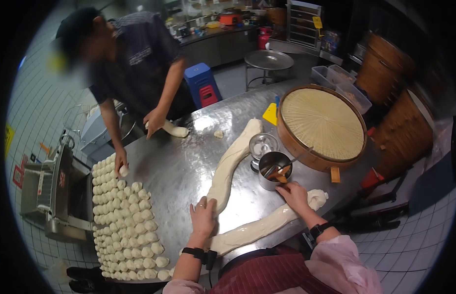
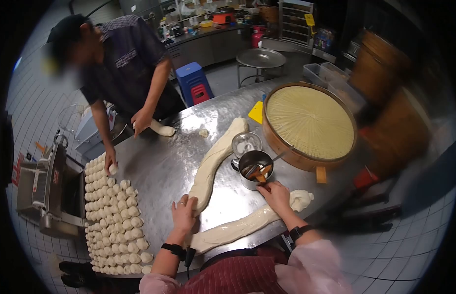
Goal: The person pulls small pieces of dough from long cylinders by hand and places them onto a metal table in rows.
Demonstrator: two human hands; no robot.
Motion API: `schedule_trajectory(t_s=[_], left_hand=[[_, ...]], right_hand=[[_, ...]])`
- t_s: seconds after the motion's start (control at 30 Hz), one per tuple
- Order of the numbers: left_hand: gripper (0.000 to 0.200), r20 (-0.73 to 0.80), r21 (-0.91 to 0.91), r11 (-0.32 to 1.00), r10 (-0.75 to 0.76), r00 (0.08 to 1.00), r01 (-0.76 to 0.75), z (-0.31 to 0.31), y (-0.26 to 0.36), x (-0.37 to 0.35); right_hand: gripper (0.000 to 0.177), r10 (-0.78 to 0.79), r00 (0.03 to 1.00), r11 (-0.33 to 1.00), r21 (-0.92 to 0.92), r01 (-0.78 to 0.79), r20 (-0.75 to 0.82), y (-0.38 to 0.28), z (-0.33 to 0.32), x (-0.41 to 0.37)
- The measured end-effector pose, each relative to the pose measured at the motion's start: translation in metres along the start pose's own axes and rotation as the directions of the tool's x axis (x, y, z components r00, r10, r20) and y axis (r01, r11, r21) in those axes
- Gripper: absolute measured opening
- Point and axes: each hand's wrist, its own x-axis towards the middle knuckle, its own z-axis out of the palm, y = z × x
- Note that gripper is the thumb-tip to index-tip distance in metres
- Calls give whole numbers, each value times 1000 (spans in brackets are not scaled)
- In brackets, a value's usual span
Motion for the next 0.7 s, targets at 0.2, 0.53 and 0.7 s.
schedule_trajectory(t_s=[0.2, 0.53, 0.7], left_hand=[[23, -158, -141, 990, -38, 987, 15, 5, -30, 33], [56, 117, -473, 876, -45, 992, 95, -25, -31, 15], [61, -25, -144, 989, -28, 999, 24, -3, -29, 3]], right_hand=[[33, 36, 999, 999, -35, -36, 5, 18, 6, 27], [13, -22, 984, 990, -143, -4, -176, 67, -64, 10], [9, -194, 951, 947, -299, 117, -241, 106, -78, 38]])
